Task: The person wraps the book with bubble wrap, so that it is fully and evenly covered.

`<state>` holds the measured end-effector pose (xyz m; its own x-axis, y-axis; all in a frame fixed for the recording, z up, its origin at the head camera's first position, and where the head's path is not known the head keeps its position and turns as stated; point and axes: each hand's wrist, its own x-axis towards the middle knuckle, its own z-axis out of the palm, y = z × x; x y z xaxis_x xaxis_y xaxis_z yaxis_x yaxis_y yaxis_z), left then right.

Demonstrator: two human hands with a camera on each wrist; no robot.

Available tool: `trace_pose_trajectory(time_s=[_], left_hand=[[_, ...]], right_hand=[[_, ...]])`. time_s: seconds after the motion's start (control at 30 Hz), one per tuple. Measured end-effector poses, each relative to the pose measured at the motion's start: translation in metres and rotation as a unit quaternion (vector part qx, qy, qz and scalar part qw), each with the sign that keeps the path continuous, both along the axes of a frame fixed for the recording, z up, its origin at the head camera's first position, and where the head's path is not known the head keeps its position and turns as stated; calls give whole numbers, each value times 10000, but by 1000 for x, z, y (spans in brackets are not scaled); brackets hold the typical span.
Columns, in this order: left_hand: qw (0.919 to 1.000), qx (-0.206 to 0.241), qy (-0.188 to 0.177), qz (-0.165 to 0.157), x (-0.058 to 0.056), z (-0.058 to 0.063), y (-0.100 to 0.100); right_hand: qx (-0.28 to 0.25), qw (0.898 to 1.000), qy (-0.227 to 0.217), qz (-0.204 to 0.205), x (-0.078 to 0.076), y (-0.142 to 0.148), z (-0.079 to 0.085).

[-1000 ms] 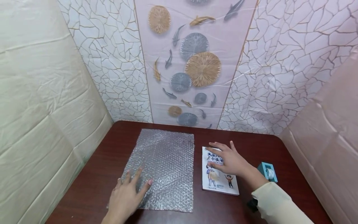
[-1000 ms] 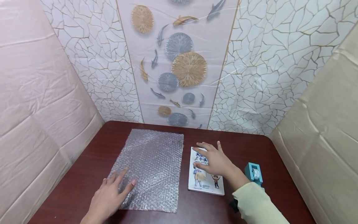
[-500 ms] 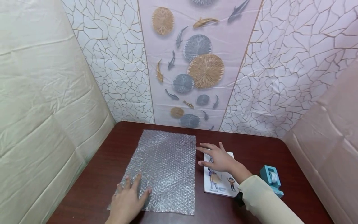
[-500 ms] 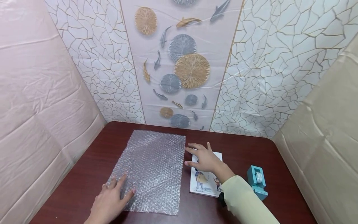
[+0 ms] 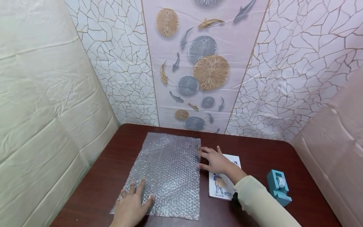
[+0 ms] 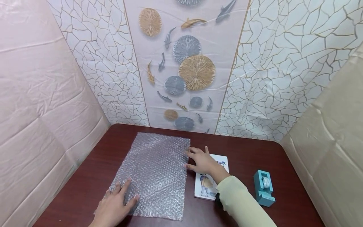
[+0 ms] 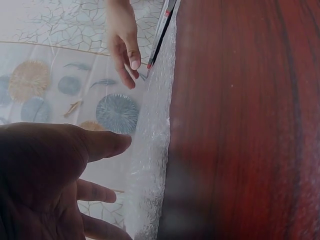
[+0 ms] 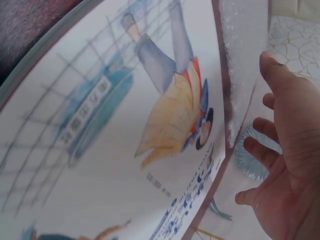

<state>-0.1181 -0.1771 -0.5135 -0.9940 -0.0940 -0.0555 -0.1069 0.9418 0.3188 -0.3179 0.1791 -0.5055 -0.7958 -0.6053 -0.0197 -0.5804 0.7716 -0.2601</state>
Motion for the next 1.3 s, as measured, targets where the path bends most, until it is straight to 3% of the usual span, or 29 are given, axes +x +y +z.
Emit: trace_pose_trajectory(time_s=[0.23, 0.5, 0.73, 1.3], left_hand=[[9999, -85, -40, -83, 1, -1, -2], [9996, -256, -113, 23, 2, -7, -2], [9979, -379, -488, 179, 0, -10, -4], [9969, -405, -585, 343, 2, -14, -3]], right_hand=[[28, 9999, -118, 14, -7, -11, -9], [121, 9995, -238, -194, -10, -23, -13], [162, 9989, -313, -310, -20, -26, -20], [522, 9966, -427, -481, -31, -32, -23]])
